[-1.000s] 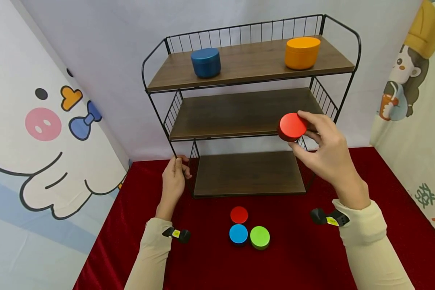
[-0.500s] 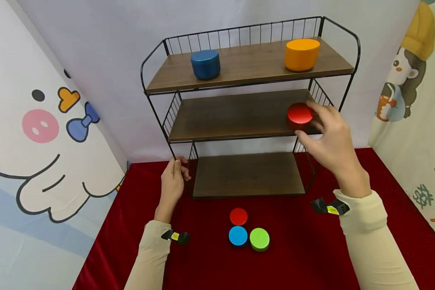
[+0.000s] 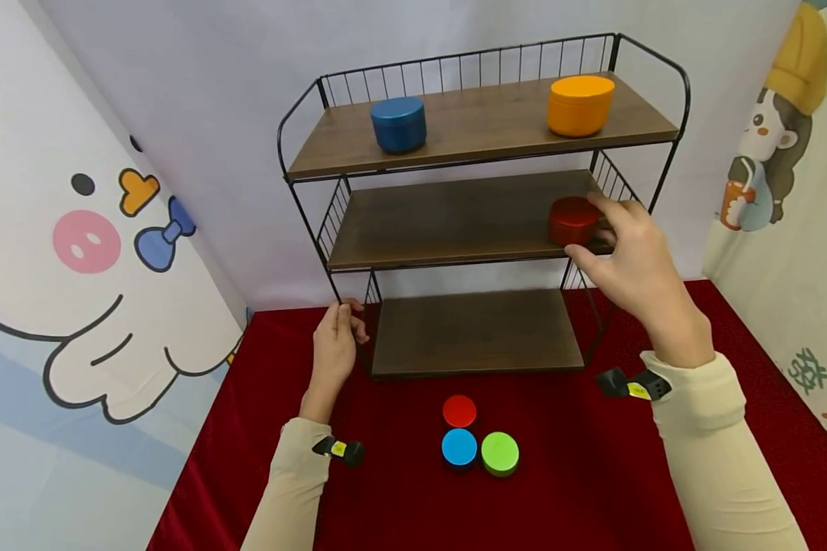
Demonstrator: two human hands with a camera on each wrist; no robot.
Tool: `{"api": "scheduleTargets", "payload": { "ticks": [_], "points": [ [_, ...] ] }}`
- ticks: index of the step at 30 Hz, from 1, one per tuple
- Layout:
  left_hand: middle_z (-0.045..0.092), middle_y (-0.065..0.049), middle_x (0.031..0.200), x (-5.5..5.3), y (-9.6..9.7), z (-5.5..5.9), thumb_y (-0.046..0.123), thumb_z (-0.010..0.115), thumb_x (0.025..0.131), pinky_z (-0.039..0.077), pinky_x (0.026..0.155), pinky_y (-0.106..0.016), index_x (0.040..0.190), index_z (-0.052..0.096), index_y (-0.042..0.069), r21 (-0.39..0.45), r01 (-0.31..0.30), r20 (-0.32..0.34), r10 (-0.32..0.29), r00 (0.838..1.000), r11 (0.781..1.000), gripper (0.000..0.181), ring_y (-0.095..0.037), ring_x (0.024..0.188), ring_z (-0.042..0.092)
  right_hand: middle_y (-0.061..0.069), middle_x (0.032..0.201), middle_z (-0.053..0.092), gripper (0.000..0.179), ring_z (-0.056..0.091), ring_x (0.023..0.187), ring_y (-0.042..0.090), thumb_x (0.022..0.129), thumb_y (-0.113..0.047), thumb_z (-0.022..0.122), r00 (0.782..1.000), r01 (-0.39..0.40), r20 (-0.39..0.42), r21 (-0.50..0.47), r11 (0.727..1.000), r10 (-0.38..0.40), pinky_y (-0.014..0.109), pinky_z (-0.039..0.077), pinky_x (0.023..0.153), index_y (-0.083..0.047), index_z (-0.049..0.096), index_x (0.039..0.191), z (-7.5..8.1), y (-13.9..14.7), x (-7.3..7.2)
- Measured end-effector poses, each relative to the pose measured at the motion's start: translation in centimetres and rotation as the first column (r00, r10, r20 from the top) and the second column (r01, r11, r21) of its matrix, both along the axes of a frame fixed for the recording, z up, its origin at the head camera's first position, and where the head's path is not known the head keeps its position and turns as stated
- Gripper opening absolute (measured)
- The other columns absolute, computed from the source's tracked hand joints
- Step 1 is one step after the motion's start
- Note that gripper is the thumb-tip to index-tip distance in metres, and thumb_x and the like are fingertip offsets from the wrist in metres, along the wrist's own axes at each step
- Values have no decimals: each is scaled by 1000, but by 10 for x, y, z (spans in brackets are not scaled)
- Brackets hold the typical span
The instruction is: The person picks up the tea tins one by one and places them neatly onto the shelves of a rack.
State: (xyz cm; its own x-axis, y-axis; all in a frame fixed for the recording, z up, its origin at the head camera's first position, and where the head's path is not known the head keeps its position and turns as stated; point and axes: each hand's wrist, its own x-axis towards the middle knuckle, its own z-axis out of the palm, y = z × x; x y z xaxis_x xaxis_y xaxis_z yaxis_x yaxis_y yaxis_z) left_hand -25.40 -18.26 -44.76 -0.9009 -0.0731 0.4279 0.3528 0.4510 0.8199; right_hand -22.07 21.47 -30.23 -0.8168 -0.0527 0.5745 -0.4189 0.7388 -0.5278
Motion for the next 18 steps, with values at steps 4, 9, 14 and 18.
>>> {"api": "scheduleTargets", "payload": {
  "ticks": [4,9,14,18],
  "points": [
    [61,-17,68,-2,1,-2,37,30,113,57,65,-24,110,62,3,3,0,4,0,1000,1000,47,-20,63,62,35,131,52,67,59,112,49,90,-4,76,997,1,81,-10,1000,-1,59,53,95,7,46,148,2,0,0],
    [60,-18,69,-2,1,0,35,31,113,58,66,-24,110,61,2,12,-4,-10,4,1000,1000,45,-21,64,62,33,144,46,70,54,125,50,92,-4,73,995,-33,90,-68,997,39,53,48,104,5,39,152,1,0,3],
    [60,-18,69,-1,0,1,34,31,113,57,65,-23,112,61,0,14,-6,3,6,1000,1000,46,-22,64,62,28,147,49,69,52,131,44,90,-2,75,997,-60,-61,-99,993,54,26,46,111,3,43,151,-12,-1,11],
    [60,-18,70,-2,0,1,33,31,113,58,65,-23,112,62,0,14,-6,8,6,1000,1000,45,-20,64,62,27,151,47,72,47,137,40,86,2,76,981,-76,-188,-101,992,56,7,36,108,3,44,151,-32,-4,22]
  ]
}}
